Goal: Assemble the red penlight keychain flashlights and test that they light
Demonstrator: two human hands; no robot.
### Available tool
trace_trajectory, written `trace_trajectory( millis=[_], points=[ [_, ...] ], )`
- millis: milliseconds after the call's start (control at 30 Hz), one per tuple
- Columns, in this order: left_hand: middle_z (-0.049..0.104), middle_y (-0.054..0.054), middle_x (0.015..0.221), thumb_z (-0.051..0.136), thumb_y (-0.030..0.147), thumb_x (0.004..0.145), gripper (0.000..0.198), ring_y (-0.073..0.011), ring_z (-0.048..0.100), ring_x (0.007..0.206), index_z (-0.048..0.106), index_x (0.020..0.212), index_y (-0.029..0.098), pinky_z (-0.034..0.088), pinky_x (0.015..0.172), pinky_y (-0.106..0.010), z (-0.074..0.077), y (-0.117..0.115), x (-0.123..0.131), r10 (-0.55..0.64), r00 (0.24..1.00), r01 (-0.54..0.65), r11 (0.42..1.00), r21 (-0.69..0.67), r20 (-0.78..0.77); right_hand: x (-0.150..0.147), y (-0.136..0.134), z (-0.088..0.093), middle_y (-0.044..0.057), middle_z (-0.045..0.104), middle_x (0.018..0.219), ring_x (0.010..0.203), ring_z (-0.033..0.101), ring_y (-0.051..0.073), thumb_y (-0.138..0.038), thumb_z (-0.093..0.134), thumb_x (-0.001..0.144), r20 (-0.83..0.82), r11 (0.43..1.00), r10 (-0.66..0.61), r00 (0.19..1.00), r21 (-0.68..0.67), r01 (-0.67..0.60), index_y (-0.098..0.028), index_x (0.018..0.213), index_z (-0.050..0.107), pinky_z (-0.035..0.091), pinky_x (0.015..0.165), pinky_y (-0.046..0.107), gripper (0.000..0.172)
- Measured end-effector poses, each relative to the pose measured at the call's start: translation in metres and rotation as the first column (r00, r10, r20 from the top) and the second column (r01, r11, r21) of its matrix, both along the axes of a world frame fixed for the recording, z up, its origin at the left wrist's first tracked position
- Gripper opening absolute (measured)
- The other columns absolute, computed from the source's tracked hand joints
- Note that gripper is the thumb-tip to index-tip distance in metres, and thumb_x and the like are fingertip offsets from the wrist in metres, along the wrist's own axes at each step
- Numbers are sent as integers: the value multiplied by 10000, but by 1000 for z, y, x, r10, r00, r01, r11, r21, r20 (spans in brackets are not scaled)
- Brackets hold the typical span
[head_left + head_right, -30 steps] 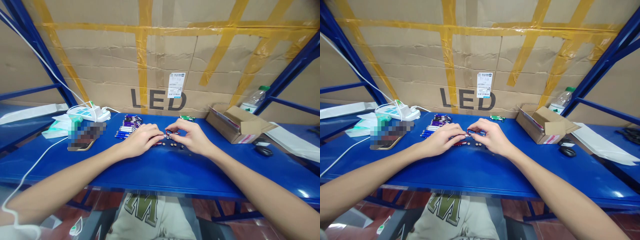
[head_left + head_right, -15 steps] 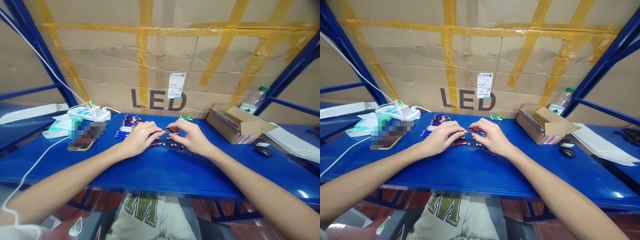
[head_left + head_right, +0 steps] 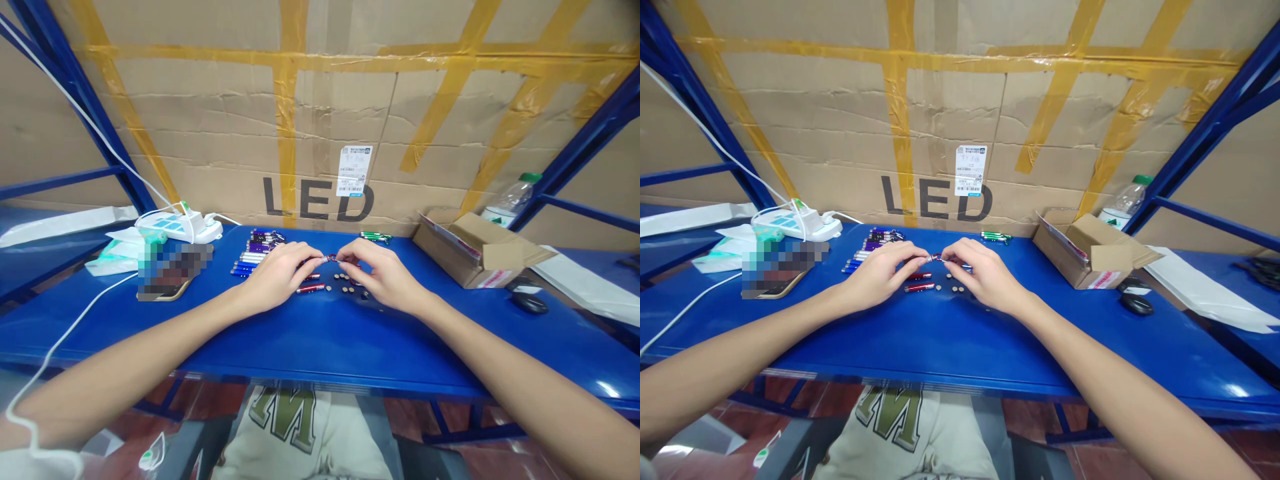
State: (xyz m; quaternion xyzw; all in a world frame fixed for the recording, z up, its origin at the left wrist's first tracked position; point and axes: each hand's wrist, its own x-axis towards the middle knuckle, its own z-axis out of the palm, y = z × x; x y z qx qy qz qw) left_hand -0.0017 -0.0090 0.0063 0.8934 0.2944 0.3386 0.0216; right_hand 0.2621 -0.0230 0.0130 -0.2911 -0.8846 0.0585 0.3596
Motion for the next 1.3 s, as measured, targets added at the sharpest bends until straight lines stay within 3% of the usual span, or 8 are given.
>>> trace_trajectory(
  millis=[400, 767, 1300],
  points=[
    [756, -77, 1091, 468, 346, 1150, 295, -250, 688, 1022, 713, 1133, 182, 488, 931, -402, 1, 0, -1, 41, 998, -42, 999, -29, -37, -1, 0, 0, 74, 671, 1084, 975, 623, 226, -271, 518, 1117, -7, 996, 21, 1000, -84, -22, -234, 1093, 615, 503, 888, 385, 106],
    [737, -85, 1093, 384, 352, 1161, 347, -248, 676, 1009, 683, 1099, 188, 495, 924, -402, 1, 0, -1, 19, 996, -27, 995, -95, -88, -6, -4, -3, 33, 658, 995, 870, 619, 195, -305, 580, 1081, -16, 975, -3, 1000, -221, -1, -230, 1019, 600, 489, 822, 339, 99],
    [745, -81, 1085, 391, 334, 1158, 340, -234, 693, 996, 692, 1109, 184, 521, 924, -392, 3, -2, 0, 1, 997, -8, 994, -107, -72, -5, -5, -1, 47, 667, 984, 863, 611, 196, -279, 568, 1082, 8, 994, -1, 1000, -109, 2, -229, 1022, 601, 495, 804, 334, 84]
  ],
)
